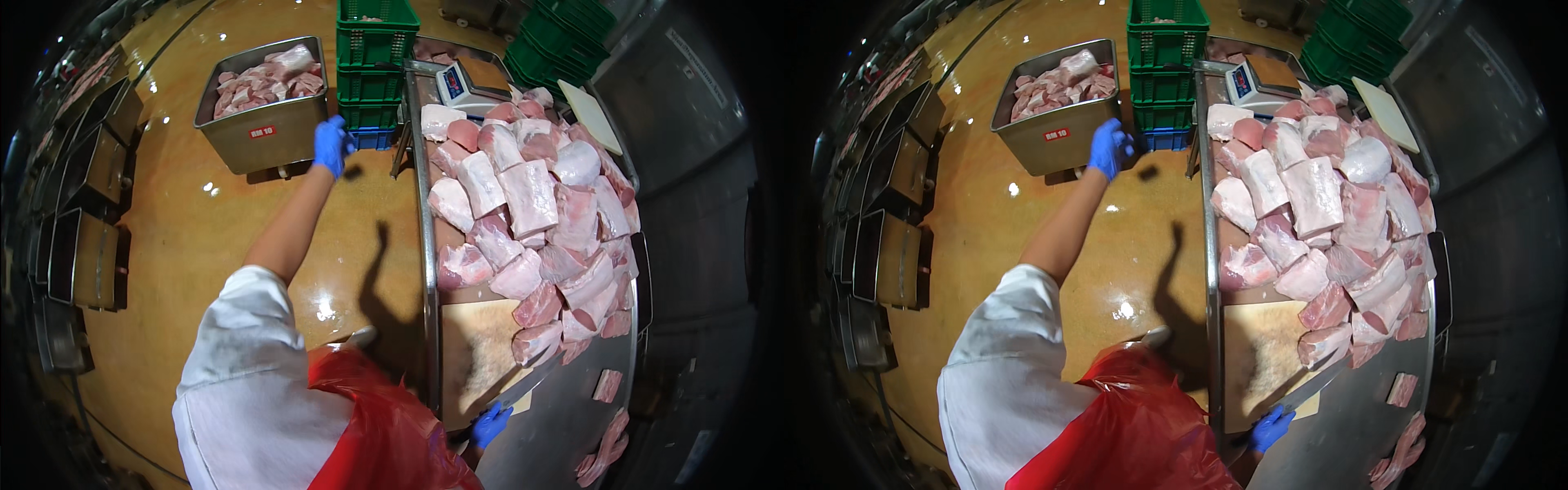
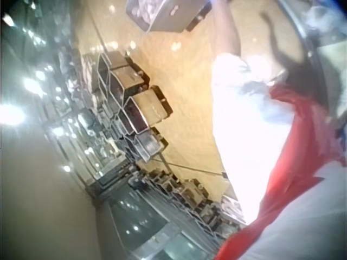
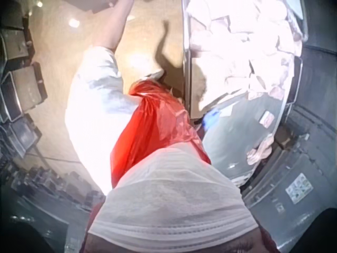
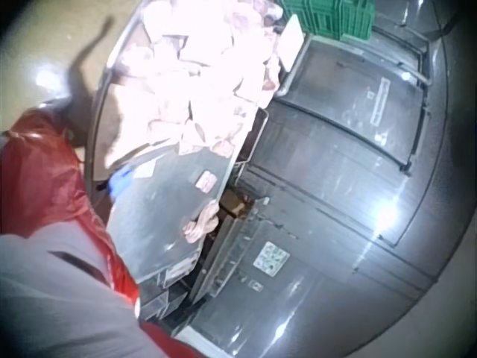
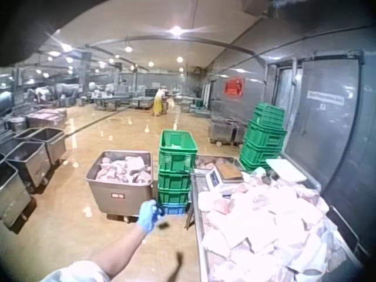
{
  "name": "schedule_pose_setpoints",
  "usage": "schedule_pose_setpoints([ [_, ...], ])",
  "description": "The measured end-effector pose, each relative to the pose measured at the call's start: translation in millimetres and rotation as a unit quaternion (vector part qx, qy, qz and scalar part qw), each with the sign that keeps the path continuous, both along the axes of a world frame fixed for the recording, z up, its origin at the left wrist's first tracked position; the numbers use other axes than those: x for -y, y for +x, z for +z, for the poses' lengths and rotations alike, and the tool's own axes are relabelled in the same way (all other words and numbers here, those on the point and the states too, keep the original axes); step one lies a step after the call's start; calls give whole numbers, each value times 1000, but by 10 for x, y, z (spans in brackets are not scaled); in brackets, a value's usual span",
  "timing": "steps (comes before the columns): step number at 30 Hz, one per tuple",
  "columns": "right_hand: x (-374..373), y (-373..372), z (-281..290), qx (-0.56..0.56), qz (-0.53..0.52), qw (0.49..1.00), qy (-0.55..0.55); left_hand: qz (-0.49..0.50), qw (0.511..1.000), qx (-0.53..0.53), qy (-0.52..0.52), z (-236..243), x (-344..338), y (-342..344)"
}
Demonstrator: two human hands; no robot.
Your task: The person cuts large pieces of pork belly into smaller portions using a knife on a cutting board. They repeatedly pick up pieces, slice them, and place the cut portions into a metal tray and green baskets. The person also uses a digital scale to weigh portions during the process.
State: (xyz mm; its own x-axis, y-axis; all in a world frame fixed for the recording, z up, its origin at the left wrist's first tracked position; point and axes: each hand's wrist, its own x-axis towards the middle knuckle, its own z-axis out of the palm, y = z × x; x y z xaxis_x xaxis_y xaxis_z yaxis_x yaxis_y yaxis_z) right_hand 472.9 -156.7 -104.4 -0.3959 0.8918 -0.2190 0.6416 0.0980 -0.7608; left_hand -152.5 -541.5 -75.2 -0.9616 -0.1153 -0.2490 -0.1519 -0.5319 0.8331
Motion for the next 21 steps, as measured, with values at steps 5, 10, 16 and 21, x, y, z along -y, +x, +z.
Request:
schedule_pose_setpoints([
  [5, 95, 444, -80, -52, -58, 995, -63, -292, 918, -49, -262, -719, -1703, 1487],
  [10, 227, 1839, -883, 217, -55, 882, 415, -504, 809, -204, -223, -453, -2813, 2968],
  [16, 378, 3168, -581, -231, -507, 829, -42, -634, 635, -368, -244, -415, -4425, 4342],
  [21, 516, 4551, -759, -273, -598, 754, -6, -707, 453, -474, -264, -302, -5830, 6079],
])
